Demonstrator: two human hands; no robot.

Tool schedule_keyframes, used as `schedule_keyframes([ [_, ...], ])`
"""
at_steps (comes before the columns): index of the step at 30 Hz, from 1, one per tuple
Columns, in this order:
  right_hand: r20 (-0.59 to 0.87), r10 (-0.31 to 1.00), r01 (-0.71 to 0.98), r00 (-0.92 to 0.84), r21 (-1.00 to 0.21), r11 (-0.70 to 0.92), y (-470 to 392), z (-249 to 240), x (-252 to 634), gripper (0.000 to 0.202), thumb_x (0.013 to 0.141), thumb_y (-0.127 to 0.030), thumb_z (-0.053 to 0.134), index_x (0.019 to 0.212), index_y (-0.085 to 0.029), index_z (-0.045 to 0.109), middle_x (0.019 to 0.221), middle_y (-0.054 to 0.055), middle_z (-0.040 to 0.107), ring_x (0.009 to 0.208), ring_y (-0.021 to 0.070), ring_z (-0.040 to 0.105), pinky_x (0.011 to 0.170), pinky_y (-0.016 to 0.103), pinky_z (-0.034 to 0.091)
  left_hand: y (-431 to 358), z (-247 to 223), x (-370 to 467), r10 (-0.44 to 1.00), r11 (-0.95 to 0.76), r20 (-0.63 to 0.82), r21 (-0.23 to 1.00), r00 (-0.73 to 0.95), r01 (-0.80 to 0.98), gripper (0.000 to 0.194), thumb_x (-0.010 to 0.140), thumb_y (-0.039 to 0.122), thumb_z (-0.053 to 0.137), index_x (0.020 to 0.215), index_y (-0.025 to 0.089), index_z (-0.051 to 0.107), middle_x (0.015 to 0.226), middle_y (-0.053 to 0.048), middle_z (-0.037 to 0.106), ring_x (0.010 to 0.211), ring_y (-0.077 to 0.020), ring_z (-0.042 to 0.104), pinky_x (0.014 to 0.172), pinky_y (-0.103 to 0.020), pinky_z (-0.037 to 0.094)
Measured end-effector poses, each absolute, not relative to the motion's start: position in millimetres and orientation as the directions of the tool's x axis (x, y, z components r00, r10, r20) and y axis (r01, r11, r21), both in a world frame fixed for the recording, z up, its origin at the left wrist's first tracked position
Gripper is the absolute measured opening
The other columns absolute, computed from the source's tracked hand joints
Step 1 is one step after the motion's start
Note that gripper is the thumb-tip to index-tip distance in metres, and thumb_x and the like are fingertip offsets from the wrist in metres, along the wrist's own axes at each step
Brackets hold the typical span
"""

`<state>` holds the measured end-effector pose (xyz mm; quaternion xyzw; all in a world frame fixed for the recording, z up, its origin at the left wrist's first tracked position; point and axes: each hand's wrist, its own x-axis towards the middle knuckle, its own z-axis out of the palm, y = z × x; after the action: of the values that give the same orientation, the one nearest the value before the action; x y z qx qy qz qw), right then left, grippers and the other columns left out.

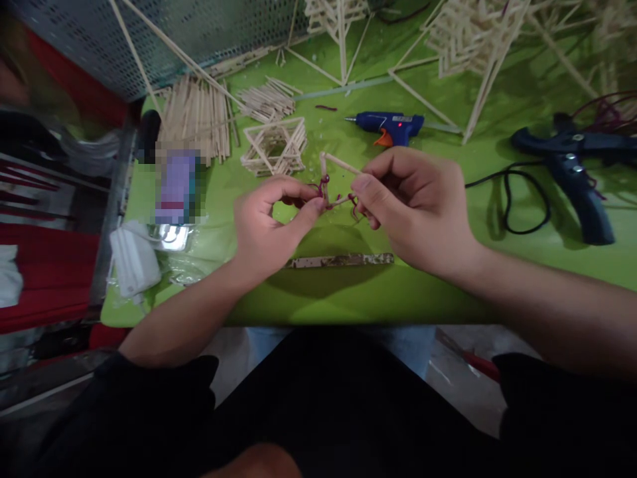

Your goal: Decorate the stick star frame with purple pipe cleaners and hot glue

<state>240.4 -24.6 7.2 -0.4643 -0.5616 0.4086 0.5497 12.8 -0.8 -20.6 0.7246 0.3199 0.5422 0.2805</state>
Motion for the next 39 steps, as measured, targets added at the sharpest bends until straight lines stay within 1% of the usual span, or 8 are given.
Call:
schedule_keyframes([
  [15, 0.227, 0.971, 0.008, 0.080, -0.974, 0.227, -7, -1, 248, 0.042, 0.092, -0.053, 0.106, 0.080, -0.021, 0.082, 0.068, 0.000, 0.072, 0.050, 0.0104, 0.060, 0.047, 0.029, 0.045, -6, -12, 17, 0.734, -0.674, 0.639, 0.728, 0.229, 0.128, 0.021, 0.100, 0.010, 0.080, 0.086, 0.024, 0.073, 0.081, 0.001, 0.075, 0.075, -0.0139, 0.067, 0.069, -0.033, 0.053],
  [18, 0.239, 0.961, 0.000, 0.140, -0.970, 0.242, 7, -8, 254, 0.043, 0.091, -0.051, 0.107, 0.077, -0.020, 0.080, 0.063, 0.001, 0.068, 0.046, 0.0101, 0.056, 0.043, 0.030, 0.039, -7, -11, 17, 0.745, -0.660, 0.625, 0.741, 0.233, 0.123, 0.020, 0.099, 0.010, 0.078, 0.086, 0.024, 0.072, 0.082, 0.001, 0.075, 0.077, -0.0148, 0.066, 0.070, -0.034, 0.054],
  [21, 0.274, 0.927, -0.030, 0.256, -0.956, 0.291, 24, -12, 262, 0.046, 0.087, -0.052, 0.109, 0.072, -0.023, 0.077, 0.056, 0.000, 0.059, 0.042, 0.0111, 0.047, 0.039, 0.034, 0.027, -8, -12, 17, 0.761, -0.637, 0.605, 0.766, 0.234, 0.088, 0.017, 0.104, 0.016, 0.074, 0.091, 0.025, 0.070, 0.084, 0.000, 0.072, 0.077, -0.0156, 0.064, 0.069, -0.035, 0.053],
  [25, 0.239, 0.903, -0.051, 0.358, -0.960, 0.275, 34, -9, 267, 0.041, 0.086, -0.049, 0.109, 0.073, -0.025, 0.079, 0.060, 0.001, 0.060, 0.044, 0.0121, 0.043, 0.041, 0.039, 0.019, -9, -15, 16, 0.806, -0.573, 0.560, 0.819, 0.192, 0.016, 0.025, 0.116, 0.030, 0.062, 0.092, 0.026, 0.059, 0.078, 0.001, 0.053, 0.067, -0.0153, 0.047, 0.060, -0.035, 0.038],
  [29, 0.250, 0.898, -0.071, 0.361, -0.953, 0.294, 31, -6, 264, 0.041, 0.085, -0.048, 0.111, 0.074, -0.023, 0.080, 0.060, 0.001, 0.061, 0.043, 0.0117, 0.044, 0.043, 0.040, 0.018, -8, -16, 15, 0.821, -0.559, 0.548, 0.829, 0.161, 0.024, 0.043, 0.125, 0.046, 0.055, 0.088, 0.026, 0.052, 0.075, 0.001, 0.047, 0.065, -0.0166, 0.042, 0.061, -0.037, 0.034],
  [33, 0.281, 0.913, -0.117, 0.295, -0.938, 0.327, 28, -9, 261, 0.047, 0.078, -0.053, 0.115, 0.074, -0.020, 0.081, 0.058, 0.001, 0.060, 0.043, 0.0111, 0.046, 0.041, 0.036, 0.023, -4, -21, 15, 0.822, -0.556, 0.538, 0.829, 0.185, 0.062, 0.048, 0.127, 0.051, 0.055, 0.086, 0.026, 0.053, 0.071, 0.002, 0.046, 0.060, -0.0143, 0.040, 0.056, -0.035, 0.030],
  [36, 0.299, 0.916, -0.134, 0.267, -0.930, 0.343, 23, -8, 259, 0.051, 0.072, -0.056, 0.117, 0.074, -0.019, 0.082, 0.056, 0.000, 0.058, 0.042, 0.0089, 0.045, 0.040, 0.032, 0.023, 4, -30, 15, 0.769, -0.639, 0.619, 0.754, 0.159, 0.153, 0.032, 0.123, 0.051, 0.063, 0.103, 0.027, 0.068, 0.087, -0.002, 0.064, 0.073, -0.0162, 0.058, 0.065, -0.034, 0.046],
  [39, 0.244, 0.950, -0.168, 0.195, -0.946, 0.277, 10, -1, 255, 0.050, 0.074, -0.056, 0.117, 0.077, -0.019, 0.083, 0.061, 0.001, 0.064, 0.047, 0.0091, 0.051, 0.041, 0.028, 0.027, 11, -37, 11, 0.707, -0.703, 0.688, 0.660, 0.163, 0.266, 0.022, 0.117, 0.043, 0.074, 0.133, 0.029, 0.074, 0.124, -0.010, 0.075, 0.112, -0.0264, 0.073, 0.090, -0.043, 0.061],
])
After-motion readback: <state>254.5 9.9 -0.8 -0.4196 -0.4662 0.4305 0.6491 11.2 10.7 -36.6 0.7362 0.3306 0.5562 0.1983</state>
